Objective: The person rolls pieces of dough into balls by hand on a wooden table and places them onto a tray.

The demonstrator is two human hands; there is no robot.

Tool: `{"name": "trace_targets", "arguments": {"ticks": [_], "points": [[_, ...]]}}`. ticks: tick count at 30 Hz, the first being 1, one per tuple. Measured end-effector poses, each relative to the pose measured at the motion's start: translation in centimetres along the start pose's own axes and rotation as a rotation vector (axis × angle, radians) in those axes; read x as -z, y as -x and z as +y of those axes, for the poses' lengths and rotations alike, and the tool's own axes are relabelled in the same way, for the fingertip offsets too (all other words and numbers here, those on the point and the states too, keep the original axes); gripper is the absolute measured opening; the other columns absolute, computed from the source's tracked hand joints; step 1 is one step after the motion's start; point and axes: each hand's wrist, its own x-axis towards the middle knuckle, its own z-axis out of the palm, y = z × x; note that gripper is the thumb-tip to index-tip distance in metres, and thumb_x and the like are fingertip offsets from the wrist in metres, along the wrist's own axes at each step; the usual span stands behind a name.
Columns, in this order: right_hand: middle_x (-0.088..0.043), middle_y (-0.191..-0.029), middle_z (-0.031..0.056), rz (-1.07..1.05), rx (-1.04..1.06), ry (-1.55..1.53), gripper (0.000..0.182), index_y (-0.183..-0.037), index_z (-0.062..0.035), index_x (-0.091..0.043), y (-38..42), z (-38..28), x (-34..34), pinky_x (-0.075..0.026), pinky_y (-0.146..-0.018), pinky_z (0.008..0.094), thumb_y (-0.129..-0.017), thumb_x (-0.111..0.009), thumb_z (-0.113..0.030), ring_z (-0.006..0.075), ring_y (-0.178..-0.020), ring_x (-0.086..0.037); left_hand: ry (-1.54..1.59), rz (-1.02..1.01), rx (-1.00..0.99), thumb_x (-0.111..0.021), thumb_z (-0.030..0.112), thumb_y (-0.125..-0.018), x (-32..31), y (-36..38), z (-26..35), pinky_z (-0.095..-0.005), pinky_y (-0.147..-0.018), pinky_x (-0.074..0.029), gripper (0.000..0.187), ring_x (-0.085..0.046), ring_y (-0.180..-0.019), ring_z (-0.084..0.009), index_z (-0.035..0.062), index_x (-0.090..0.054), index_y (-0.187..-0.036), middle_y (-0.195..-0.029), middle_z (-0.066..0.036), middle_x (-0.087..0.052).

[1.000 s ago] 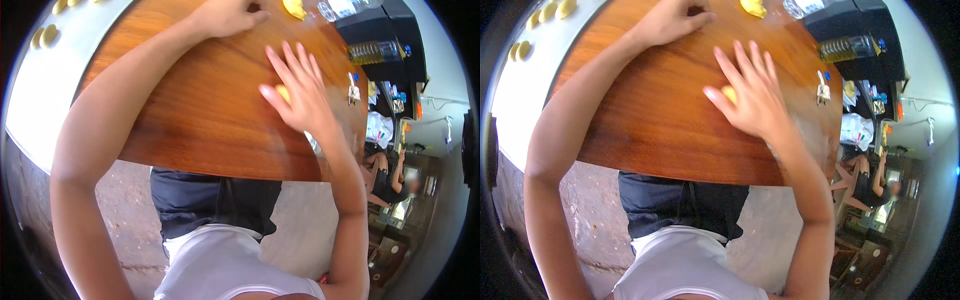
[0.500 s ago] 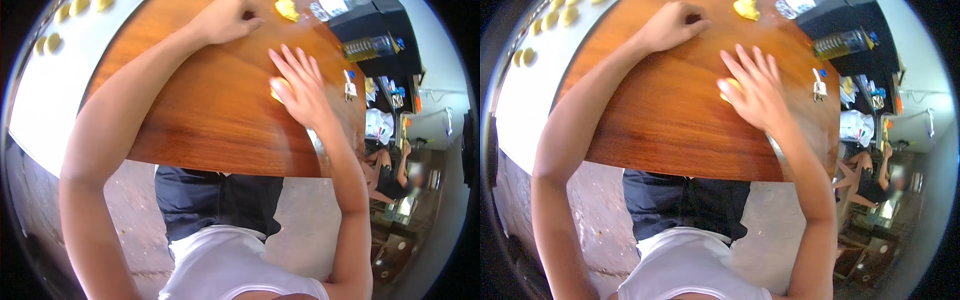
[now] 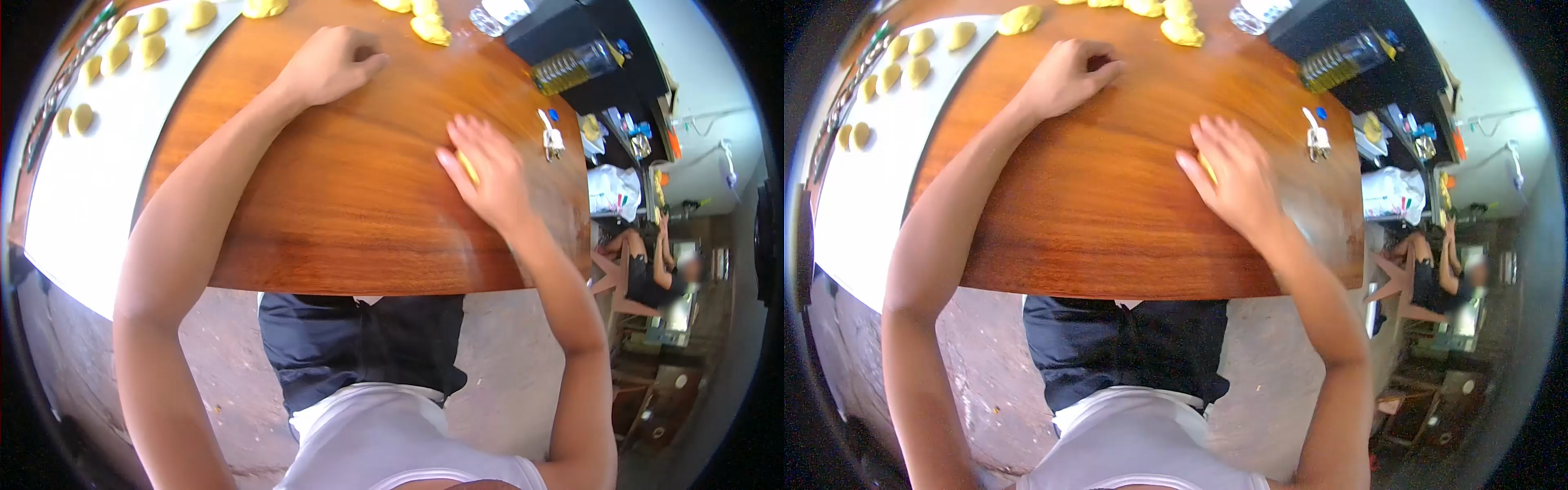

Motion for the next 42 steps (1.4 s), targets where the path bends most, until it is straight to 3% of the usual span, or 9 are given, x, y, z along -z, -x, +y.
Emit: {"name": "trace_targets", "arguments": {"ticks": [3, 9, 15, 19, 22, 27, 35, 38, 42], "points": [[-0.065, -0.135, 0.0241, 0.184, -0.115, -0.101, 0.047, -0.123, -0.0023, -0.071, -6.7, 0.5, -5.0, -0.042, -0.113, 0.0516, -0.093, -0.071, -0.038, 0.0434, -0.129, -0.058, -0.004, -0.059, 0.045, -0.067, 0.026, -0.095, 0.8, 0.0, 0.3, -0.0396, -0.07, -0.052, 0.03, -0.065, -0.068, -0.0256, -0.0034, -0.072, -0.098, -0.078, -0.018, -0.069], [-0.043, -0.157, 0.0229, -0.289, 0.052, -0.497, 0.045, -0.139, -0.0017, -0.06, -1.3, -8.9, 1.6, -0.03, -0.124, 0.051, -0.094, -0.058, -0.003, 0.0427, -0.147, -0.039, 0.047, -0.03, 0.095, -0.067, 0.026, -0.094, 0.9, 0.5, 0.0, -0.0403, -0.071, -0.053, 0.03, -0.066, -0.069, -0.0283, -0.0037, -0.072, -0.098, -0.078, -0.02, -0.07], [-0.07, -0.127, 0.0198, -0.103, 0.184, -0.199, 0.035, -0.119, -0.0007, -0.071, -0.8, -1.6, 0.8, -0.046, -0.112, 0.0494, -0.09, -0.074, -0.021, 0.0356, -0.124, -0.065, 0.041, -0.007, -0.028, -0.067, 0.025, -0.094, -0.2, 0.1, -0.5, -0.0422, -0.073, -0.053, 0.029, -0.069, -0.075, -0.0351, -0.0032, -0.072, -0.099, -0.083, -0.022, -0.072], [-0.062, -0.139, 0.0242, 0.073, 0.087, -0.187, 0.043, -0.123, -0.0036, -0.069, -7.3, -2.8, -3.9, -0.044, -0.114, 0.0514, -0.087, -0.075, -0.027, 0.0386, -0.134, -0.056, 0.055, -0.052, 0.037, -0.067, 0.025, -0.094, 0.5, -0.1, -0.4, -0.0421, -0.073, -0.054, 0.029, -0.069, -0.075, -0.0354, -0.0033, -0.073, -0.099, -0.084, -0.022, -0.072], [-0.058, -0.146, 0.0209, -0.139, 0.202, -0.439, 0.045, -0.132, -0.0063, -0.067, -3.6, -8.4, -0.7, -0.037, -0.12, 0.0514, -0.088, -0.07, -0.017, 0.0418, -0.139, -0.05, 0.04, -0.056, 0.067, -0.067, 0.025, -0.094, 0.3, 0.1, -0.9, -0.0417, -0.073, -0.053, 0.029, -0.068, -0.073, -0.0339, -0.0039, -0.072, -0.099, -0.082, -0.022, -0.071], [-0.062, -0.14, 0.0176, -0.173, 0.285, -0.305, 0.038, -0.121, -0.0063, -0.072, 3.2, -3.4, 1.9, -0.054, -0.101, 0.0465, -0.083, -0.075, -0.012, 0.0371, -0.125, -0.062, 0.049, -0.035, 0.031, -0.066, 0.029, -0.091, 0.0, 0.0, -0.4, -0.0452, -0.083, -0.057, 0.033, -0.071, -0.086, -0.0403, -0.0029, -0.074, -0.097, -0.092, -0.022, -0.075], [-0.057, -0.142, 0.0232, -0.01, 0.067, -0.318, 0.044, -0.125, -0.0046, -0.07, -4.1, -6.5, -1.6, -0.042, -0.114, 0.053, -0.084, -0.073, -0.02, 0.0442, -0.13, -0.054, 0.068, -0.111, 0.085, -0.066, 0.026, -0.092, 0.6, 0.1, 0.3, -0.0449, -0.079, -0.055, 0.03, -0.07, -0.082, -0.0392, -0.0016, -0.074, -0.098, -0.087, -0.023, -0.073], [-0.055, -0.143, 0.022, -0.224, 0.101, -0.348, 0.042, -0.126, -0.006, -0.07, 0.6, -8.3, 2.9, -0.045, -0.112, 0.0505, -0.086, -0.07, -0.015, 0.0433, -0.125, -0.057, 0.039, -0.05, 0.07, -0.067, 0.023, -0.095, 0.4, 0.3, 0.1, -0.039, -0.073, -0.053, 0.028, -0.067, -0.071, -0.0232, -0.0033, -0.074, -0.098, -0.08, -0.016, -0.073], [-0.058, -0.138, 0.0203, -0.233, 0.145, -0.241, 0.039, -0.125, -0.0072, -0.07, 3.8, -4.2, 4.2, -0.05, -0.106, 0.0468, -0.088, -0.073, -0.02, 0.0406, -0.117, -0.062, 0.037, -0.087, 0.077, -0.066, 0.026, -0.092, 0.3, 0.1, -0.3, -0.0444, -0.079, -0.055, 0.03, -0.071, -0.083, -0.0385, -0.0025, -0.073, -0.098, -0.089, -0.022, -0.074]]}}
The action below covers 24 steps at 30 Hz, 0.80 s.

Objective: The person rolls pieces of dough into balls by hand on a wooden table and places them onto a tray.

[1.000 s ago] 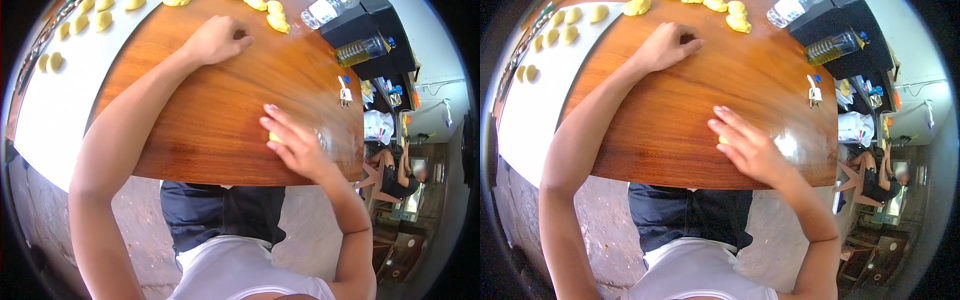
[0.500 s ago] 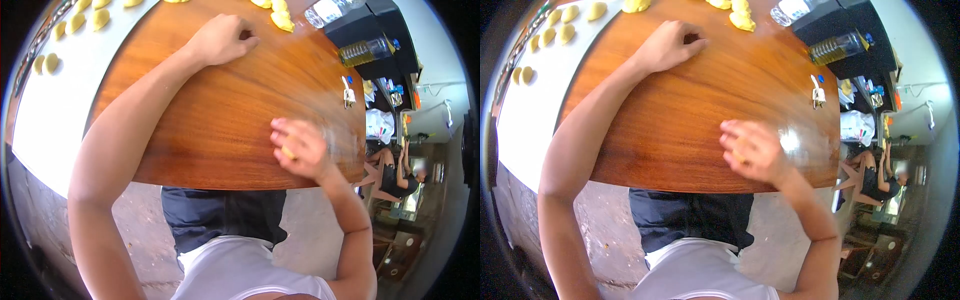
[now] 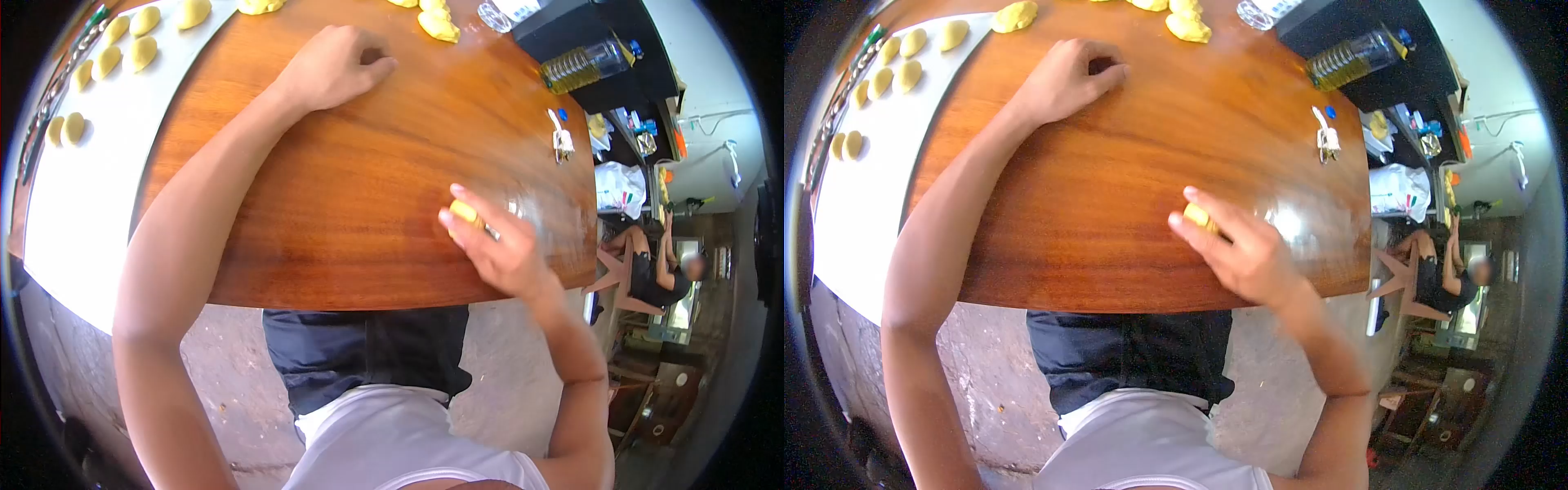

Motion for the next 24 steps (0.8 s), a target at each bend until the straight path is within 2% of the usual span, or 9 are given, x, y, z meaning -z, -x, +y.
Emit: {"name": "trace_targets", "arguments": {"ticks": [5, 7, 8, 11, 14, 17, 19, 21, 24], "points": [[-0.056, -0.139, 0.0224, -0.077, -0.105, 0.259, 0.046, -0.123, -0.0058, -0.07, -6.6, 3.2, -1.2, -0.05, -0.104, 0.0493, -0.086, -0.079, -0.033, 0.0403, -0.118, -0.061, 0.028, 0.008, -0.042, -0.065, 0.027, -0.092, 0.1, 0.0, 0.3, -0.0448, -0.079, -0.055, 0.031, -0.071, -0.083, -0.0388, -0.0025, -0.073, -0.097, -0.089, -0.022, -0.075], [-0.051, -0.146, 0.0255, 0.252, -0.093, -0.045, 0.048, -0.131, -0.0032, -0.066, -9.5, 2.5, -4.1, -0.046, -0.109, 0.0517, -0.091, -0.074, -0.029, 0.0435, -0.127, -0.055, -0.009, -0.007, -0.024, -0.067, 0.024, -0.094, 0.3, 0.3, 0.5, -0.04, -0.077, -0.054, 0.03, -0.07, -0.077, -0.0326, -0.004, -0.073, -0.102, -0.086, -0.021, -0.073], [-0.051, -0.146, 0.0255, 0.247, -0.091, -0.049, 0.048, -0.131, -0.0032, -0.066, -9.1, 1.6, -3.9, -0.046, -0.109, 0.0517, -0.091, -0.074, -0.029, 0.0435, -0.127, -0.055, -0.007, -0.006, -0.018, -0.067, 0.024, -0.094, 0.3, 0.3, 0.4, -0.04, -0.077, -0.054, 0.03, -0.07, -0.077, -0.0326, -0.004, -0.073, -0.102, -0.086, -0.021, -0.073], [-0.036, -0.16, 0.0287, -0.047, -0.057, -0.136, 0.057, -0.148, 0.0005, -0.05, -5.2, -3.3, -1.7, -0.036, -0.119, 0.0544, -0.097, -0.062, -0.02, 0.0489, -0.146, -0.037, -0.023, 0.012, -0.005, -0.068, 0.024, -0.093, 0.1, 0.2, -0.1, -0.0403, -0.077, -0.054, 0.029, -0.07, -0.077, -0.0323, -0.0042, -0.072, -0.101, -0.086, -0.021, -0.073], [-0.039, -0.159, 0.0279, -0.075, -0.097, -0.106, 0.058, -0.149, -0.0014, -0.051, -0.8, -1.8, -0.7, -0.034, -0.12, 0.0558, -0.096, -0.065, -0.023, 0.0466, -0.147, -0.038, 0.005, 0.03, -0.049, -0.068, 0.023, -0.092, -0.6, -0.1, -0.4, -0.0407, -0.078, -0.055, 0.03, -0.071, -0.079, -0.0329, -0.0049, -0.072, -0.102, -0.088, -0.022, -0.073], [-0.049, -0.151, 0.0273, -0.103, -0.21, -0.116, 0.059, -0.145, -0.0035, -0.056, -0.9, 0.1, 0.3, -0.037, -0.118, 0.0552, -0.093, -0.07, -0.028, 0.0444, -0.141, -0.046, -0.024, 0.012, -0.048, -0.068, 0.023, -0.092, -0.7, -0.4, -0.2, -0.041, -0.079, -0.055, 0.029, -0.071, -0.08, -0.0331, -0.0044, -0.073, -0.102, -0.089, -0.022, -0.074], [-0.058, -0.142, 0.0264, -0.02, -0.074, 0.232, 0.058, -0.139, -0.0063, -0.062, -5.5, 2.0, 0.6, -0.041, -0.114, 0.0527, -0.09, -0.074, -0.035, 0.0431, -0.132, -0.054, -0.015, 0.021, -0.076, -0.068, 0.023, -0.092, -0.8, -0.2, -0.5, -0.0409, -0.079, -0.055, 0.028, -0.071, -0.08, -0.033, -0.004, -0.073, -0.101, -0.089, -0.022, -0.074], [-0.058, -0.14, 0.0265, 0.184, -0.038, 0.165, 0.058, -0.135, -0.0077, -0.065, -9.0, 4.3, -2.4, -0.043, -0.11, 0.0523, -0.089, -0.075, -0.041, 0.0441, -0.127, -0.056, -0.006, 0.044, -0.102, -0.068, 0.022, -0.092, -0.2, -0.2, -0.6, -0.0408, -0.08, -0.056, 0.028, -0.071, -0.079, -0.033, -0.0035, -0.073, -0.101, -0.089, -0.021, -0.074], [-0.054, -0.145, 0.0262, 0.174, -0.03, -0.075, 0.058, -0.136, -0.0071, -0.063, -10.4, 0.6, -4.1, -0.04, -0.114, 0.0547, -0.092, -0.072, -0.043, 0.045, -0.133, -0.051, 0.026, -0.006, -0.057, -0.065, 0.027, -0.091, -0.1, 0.0, -0.3, -0.0449, -0.086, -0.057, 0.032, -0.072, -0.09, -0.04, -0.0017, -0.075, -0.101, -0.095, -0.022, -0.076]]}}
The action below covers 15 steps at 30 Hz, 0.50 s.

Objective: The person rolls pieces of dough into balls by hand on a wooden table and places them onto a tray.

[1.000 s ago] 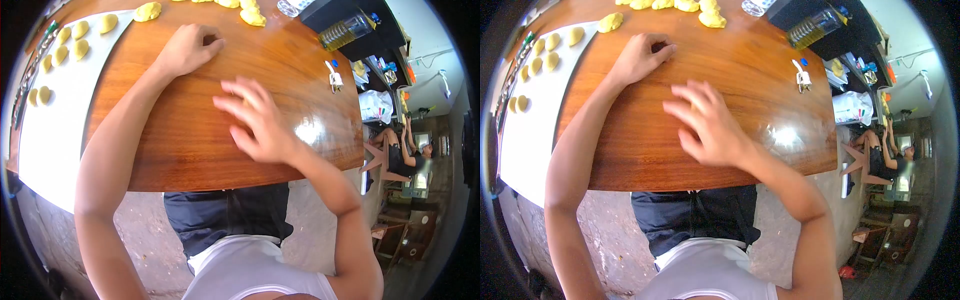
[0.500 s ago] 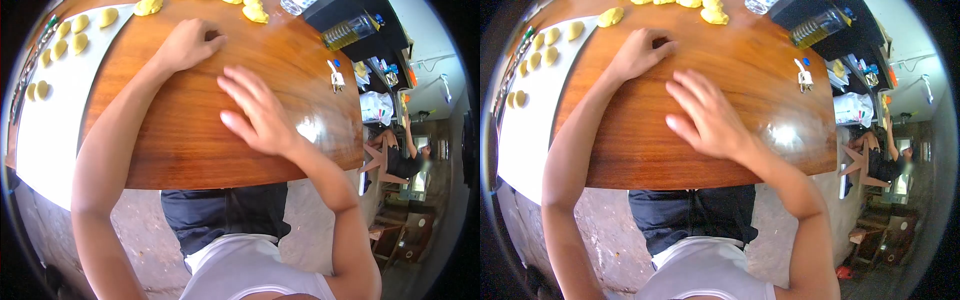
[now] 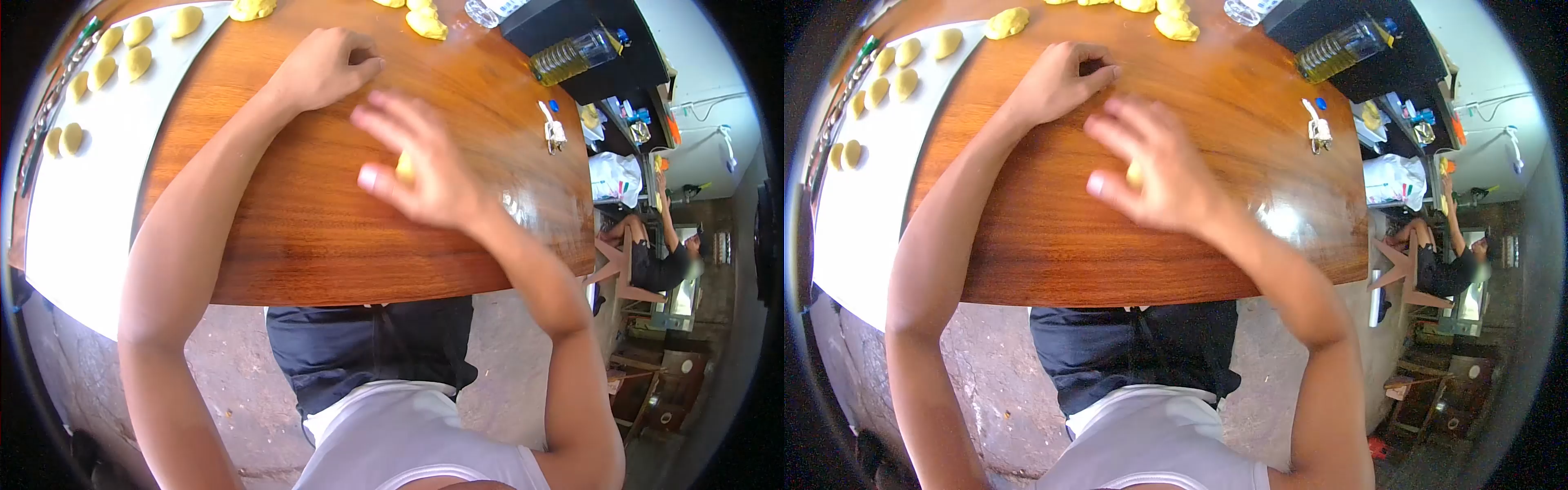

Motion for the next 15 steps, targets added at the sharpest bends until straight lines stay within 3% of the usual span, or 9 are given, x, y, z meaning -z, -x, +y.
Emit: {"name": "trace_targets", "arguments": {"ticks": [3, 6, 9, 13, 15], "points": [[-0.047, -0.153, 0.0234, -0.244, 0.029, -0.177, 0.054, -0.139, -0.0033, -0.061, 4.3, -4.6, 2.4, -0.035, -0.12, 0.0534, -0.092, -0.073, -0.027, 0.0445, -0.144, -0.042, -0.01, -0.004, 0.008, -0.065, 0.026, -0.091, 0.4, -0.1, 0.1, -0.045, -0.086, -0.057, 0.031, -0.072, -0.09, -0.0398, -0.002, -0.075, -0.1, -0.095, -0.022, -0.076], [-0.054, -0.148, 0.0226, -0.265, 0.004, -0.135, 0.052, -0.138, -0.002, -0.062, 8.3, -2.9, 4.7, -0.042, -0.117, 0.0511, -0.091, -0.075, -0.02, 0.042, -0.142, -0.049, -0.003, 0.027, 0.017, -0.068, 0.02, -0.092, -0.3, 0.0, 0.2, -0.0404, -0.08, -0.056, 0.025, -0.072, -0.082, -0.0336, -0.0035, -0.073, -0.099, -0.09, -0.021, -0.074], [-0.069, -0.129, 0.0207, -0.066, -0.055, 0.167, 0.047, -0.128, -0.0002, -0.068, 8.7, 0.1, 5.8, -0.055, -0.103, 0.0467, -0.087, -0.078, -0.02, 0.0387, -0.126, -0.064, -0.029, 0.019, 0.009, -0.069, 0.02, -0.092, -0.5, 0.0, 0.5, -0.0406, -0.08, -0.056, 0.025, -0.072, -0.083, -0.0336, -0.0032, -0.073, -0.099, -0.09, -0.021, -0.074], [-0.064, -0.137, 0.0232, 0.077, -0.093, 0.233, 0.043, -0.123, 0.002, -0.069, 2.6, 3.1, 2.5, -0.044, -0.114, 0.0486, -0.09, -0.074, -0.025, 0.041, -0.132, -0.058, -0.029, 0.007, -0.021, -0.069, 0.021, -0.092, -0.1, 0.0, 0.2, -0.0411, -0.079, -0.055, 0.025, -0.072, -0.083, -0.0338, -0.0031, -0.073, -0.1, -0.09, -0.021, -0.074], [-0.062, -0.138, 0.0252, 0.103, -0.101, 0.006, 0.041, -0.123, 0.0015, -0.07, 0.5, 1.1, 0.1, -0.039, -0.118, 0.0503, -0.092, -0.071, -0.026, 0.0433, -0.136, -0.052, -0.029, -0.007, -0.017, -0.069, 0.021, -0.092, 0.2, 0.1, 0.2, -0.0409, -0.08, -0.056, 0.025, -0.072, -0.083, -0.0343, -0.003, -0.073, -0.1, -0.09, -0.021, -0.074]]}}
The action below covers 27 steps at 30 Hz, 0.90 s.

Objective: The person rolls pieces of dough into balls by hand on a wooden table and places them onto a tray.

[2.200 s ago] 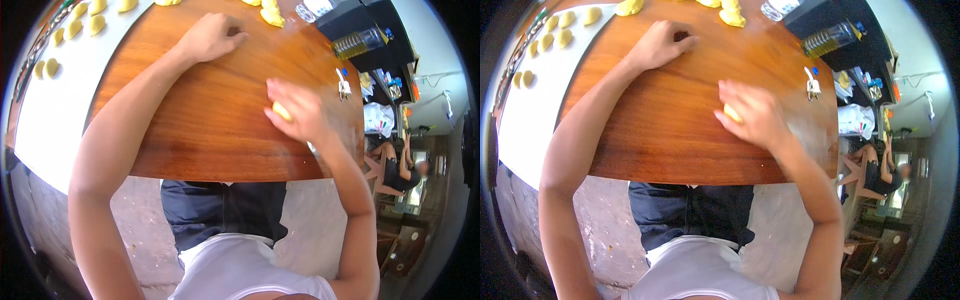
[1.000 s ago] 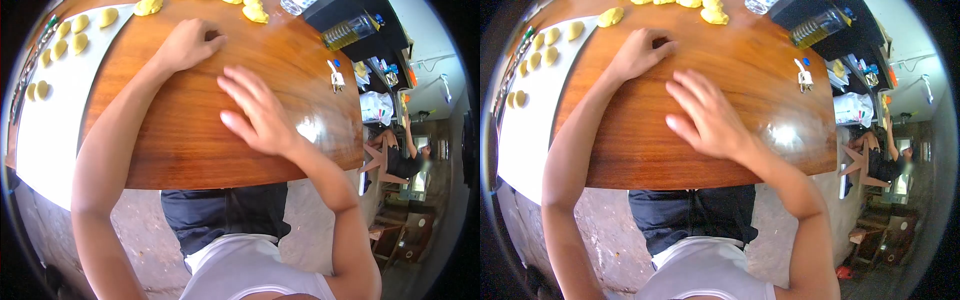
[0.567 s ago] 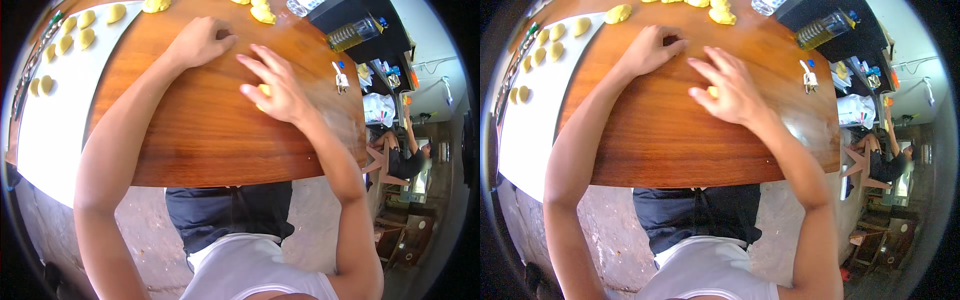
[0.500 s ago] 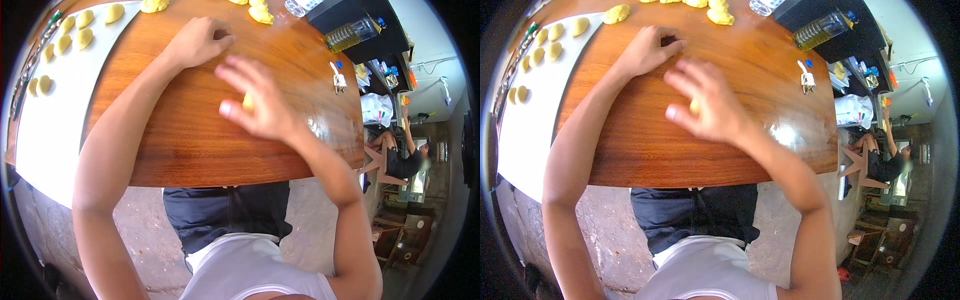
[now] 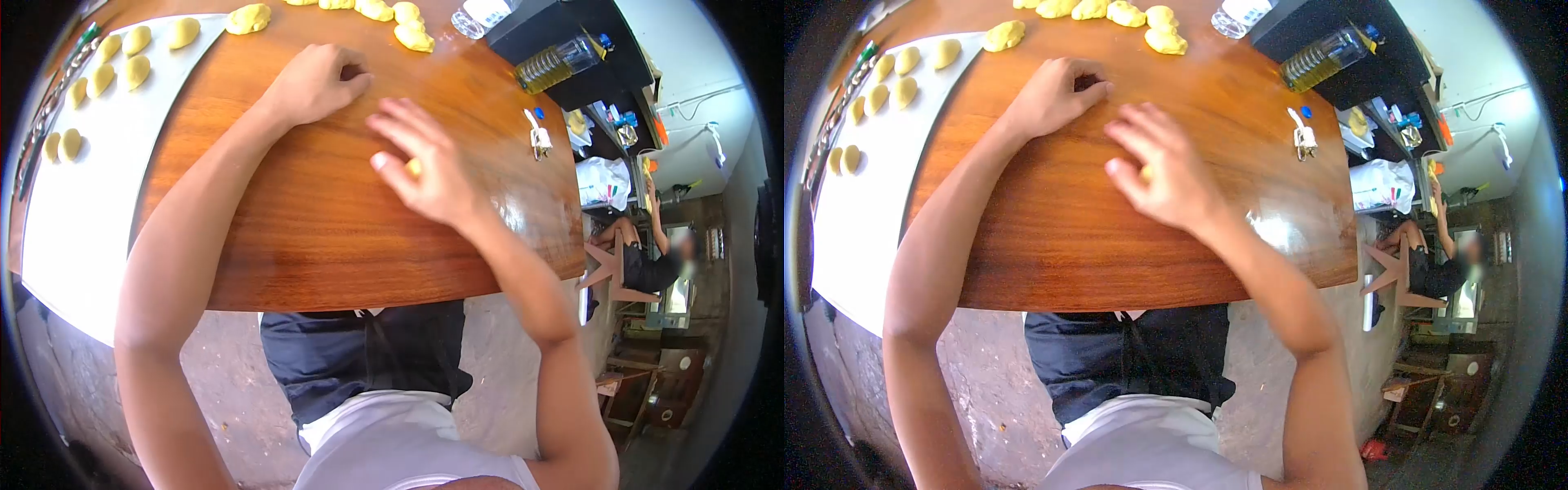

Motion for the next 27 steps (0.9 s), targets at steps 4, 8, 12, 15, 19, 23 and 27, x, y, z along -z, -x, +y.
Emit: {"name": "trace_targets", "arguments": {"ticks": [4, 8, 12, 15, 19, 23, 27], "points": [[-0.059, -0.142, 0.0224, -0.23, 0.104, -0.103, 0.035, -0.126, -0.0021, -0.069, 4.4, -6.3, 2.5, -0.042, -0.116, 0.0522, -0.093, -0.067, -0.015, 0.0427, -0.134, -0.054, -0.002, 0.015, 0.04, -0.068, 0.021, -0.092, -0.2, 0.1, 0.1, -0.0412, -0.08, -0.056, 0.026, -0.072, -0.082, -0.0352, -0.0035, -0.073, -0.1, -0.09, -0.021, -0.074], [-0.064, -0.132, 0.0179, -0.198, 0.077, -0.002, 0.032, -0.12, -0.0036, -0.07, 9.9, -1.6, 5.0, -0.051, -0.106, 0.0472, -0.089, -0.071, -0.012, 0.038, -0.126, -0.06, 0.005, 0.053, -0.022, -0.068, 0.022, -0.091, -0.5, 0.1, -0.5, -0.0408, -0.078, -0.055, 0.027, -0.071, -0.08, -0.036, -0.0036, -0.073, -0.1, -0.088, -0.021, -0.074], [-0.065, -0.102, 0.0123, -0.049, -0.011, 0.137, 0.017, -0.093, -0.0051, -0.066, 5.2, 0.2, 4.3, -0.053, -0.084, 0.0436, -0.083, -0.076, -0.015, 0.0347, -0.099, -0.062, -0.003, -0.031, 0.013, -0.065, 0.027, -0.09, -0.6, -0.3, 0.1, -0.0453, -0.084, -0.056, 0.031, -0.072, -0.09, -0.0397, -0.0007, -0.074, -0.1, -0.095, -0.022, -0.075], [-0.054, -0.085, 0.0118, 0.033, 0.004, -0.013, 0.025, -0.079, -0.0076, -0.053, 1.1, 0.7, 1.1, -0.045, -0.078, 0.0441, -0.079, -0.077, -0.015, 0.0334, -0.087, -0.054, 0.008, -0.008, 0.001, -0.065, 0.027, -0.09, -0.2, -0.2, 0.1, -0.0455, -0.083, -0.056, 0.03, -0.072, -0.088, -0.0396, -0.0013, -0.074, -0.098, -0.094, -0.022, -0.075], [-0.054, -0.099, 0.0159, -0.087, 0.06, -0.058, 0.021, -0.09, -0.006, -0.06, 5.9, -4.6, 2.7, -0.047, -0.085, 0.0461, -0.08, -0.075, -0.016, 0.0371, -0.093, -0.054, -0.034, -0.002, -0.011, -0.068, 0.023, -0.093, -0.4, -0.1, -0.4, -0.0397, -0.077, -0.055, 0.027, -0.072, -0.08, -0.0313, -0.003, -0.073, -0.1, -0.088, -0.02, -0.074], [-0.054, -0.099, 0.0161, -0.113, -0.023, 0.073, 0.029, -0.1, -0.0043, -0.064, 10.1, -0.9, 5.8, -0.048, -0.082, 0.0462, -0.08, -0.077, -0.02, 0.037, -0.091, -0.055, -0.026, -0.013, -0.032, -0.067, 0.022, -0.094, -0.6, -0.3, -0.6, -0.0396, -0.077, -0.055, 0.027, -0.071, -0.08, -0.0316, -0.0031, -0.072, -0.101, -0.088, -0.02, -0.074], [-0.055, -0.092, 0.0143, -0.018, 0.054, 0.193, 0.032, -0.091, -0.004, -0.061, 4.4, 3.8, 4.5, -0.047, -0.077, 0.0454, -0.077, -0.083, -0.023, 0.0363, -0.088, -0.054, 0.004, -0.026, -0.042, -0.067, 0.024, -0.095, -0.8, -0.5, -0.2, -0.0395, -0.076, -0.054, 0.029, -0.069, -0.075, -0.0291, -0.0038, -0.072, -0.101, -0.085, -0.021, -0.072]]}}
